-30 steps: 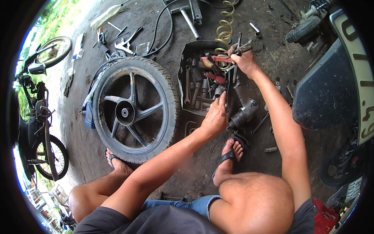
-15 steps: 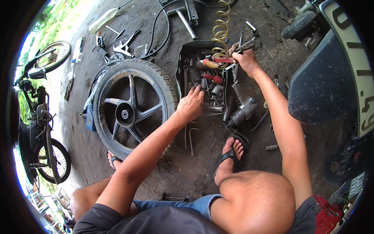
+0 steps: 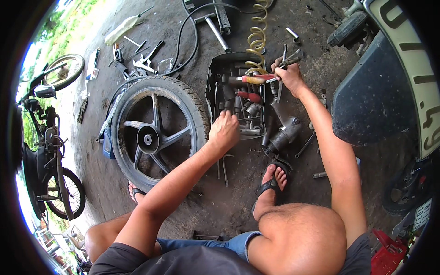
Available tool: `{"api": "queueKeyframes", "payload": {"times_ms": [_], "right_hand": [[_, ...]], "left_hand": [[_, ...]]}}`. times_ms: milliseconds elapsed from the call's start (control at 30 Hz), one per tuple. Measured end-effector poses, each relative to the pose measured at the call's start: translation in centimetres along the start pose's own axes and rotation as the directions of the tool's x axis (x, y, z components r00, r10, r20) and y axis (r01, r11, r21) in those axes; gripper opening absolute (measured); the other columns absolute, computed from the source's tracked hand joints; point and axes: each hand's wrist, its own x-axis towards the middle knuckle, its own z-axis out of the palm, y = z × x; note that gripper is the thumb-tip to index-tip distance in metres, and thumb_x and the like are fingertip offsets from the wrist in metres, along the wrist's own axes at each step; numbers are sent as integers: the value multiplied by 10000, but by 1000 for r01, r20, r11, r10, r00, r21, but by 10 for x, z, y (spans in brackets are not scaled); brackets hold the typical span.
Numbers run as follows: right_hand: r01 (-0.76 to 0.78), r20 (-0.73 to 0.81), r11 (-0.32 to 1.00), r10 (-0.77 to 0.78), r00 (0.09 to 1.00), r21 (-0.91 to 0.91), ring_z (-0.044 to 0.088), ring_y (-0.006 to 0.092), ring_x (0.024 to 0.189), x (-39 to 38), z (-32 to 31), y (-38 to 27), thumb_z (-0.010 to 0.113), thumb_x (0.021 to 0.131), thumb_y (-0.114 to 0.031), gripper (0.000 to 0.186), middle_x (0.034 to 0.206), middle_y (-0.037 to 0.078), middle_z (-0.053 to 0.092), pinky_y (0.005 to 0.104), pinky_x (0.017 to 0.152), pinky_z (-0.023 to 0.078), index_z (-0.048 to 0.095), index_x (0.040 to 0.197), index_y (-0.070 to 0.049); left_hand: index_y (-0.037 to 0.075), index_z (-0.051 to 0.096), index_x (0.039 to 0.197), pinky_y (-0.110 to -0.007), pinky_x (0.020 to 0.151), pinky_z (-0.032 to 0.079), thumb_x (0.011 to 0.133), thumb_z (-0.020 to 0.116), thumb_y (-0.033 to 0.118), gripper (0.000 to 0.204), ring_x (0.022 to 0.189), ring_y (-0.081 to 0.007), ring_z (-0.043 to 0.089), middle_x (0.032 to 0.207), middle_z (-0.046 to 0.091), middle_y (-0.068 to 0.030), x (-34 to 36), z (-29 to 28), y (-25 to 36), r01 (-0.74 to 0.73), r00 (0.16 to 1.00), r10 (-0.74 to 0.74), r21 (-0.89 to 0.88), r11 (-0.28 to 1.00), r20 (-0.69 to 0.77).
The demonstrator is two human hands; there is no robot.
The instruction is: The person removes the brake hub from a motorcycle wheel, unfastens the valve nut using a wrench, and pries the tire bead off the rim using tire levers.
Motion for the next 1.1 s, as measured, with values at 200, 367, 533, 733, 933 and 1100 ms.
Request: {"api": "queueKeyframes", "payload": {"times_ms": [200,367,533,733,933,1100], "right_hand": [[-17,-31,999,17,999,-29,549,91,601,4,1,2,575,830,11,98,804,26,655,265,571,436,634,873,-54],[-46,-53,999,45,998,-22,554,87,602,1,8,-10,589,829,-5,95,779,5,649,269,562,433,648,885,-54],[31,-81,996,-38,996,-82,551,84,595,5,16,-25,602,828,-16,79,743,-12,632,267,551,424,657,869,-56],[-20,-100,991,6,995,-136,538,73,572,5,1,-49,593,840,-33,80,677,-22,588,262,526,419,638,783,-66],[-69,-140,973,39,989,-220,485,46,522,-8,-4,-47,589,855,-43,80,683,-37,582,249,451,346,649,888,-85],[-4,-121,959,-31,992,-282,584,99,665,-6,1,-49,615,838,-56,57,706,-38,601,281,636,468,659,806,-75]], "left_hand": [[-59,412,1471,-611,1158,394,867,585,82,644,1524,-477,305,1643,304,-284,42,-14,-14,-144,880,136,15,989,-456],[4,395,1496,-609,1100,461,866,609,109,673,1512,-450,327,1667,300,-206,61,-24,-28,-222,907,214,19,975,-364],[42,517,1324,-490,843,593,800,684,89,553,1222,-361,547,1214,574,-116,46,-13,-21,-236,881,260,109,966,-394],[59,573,1107,-460,800,567,826,665,103,299,1080,-311,644,1085,638,-104,31,-9,-24,-137,891,177,125,983,-418],[41,667,989,-417,834,537,840,652,126,172,1039,-310,657,1019,702,-155,26,-19,-19,-16,978,70,261,965,-199],[62,617,1233,-464,1034,482,842,639,122,396,1289,-304,553,1293,587,-154,40,-12,-13,-503,686,538,215,837,-490]]}}
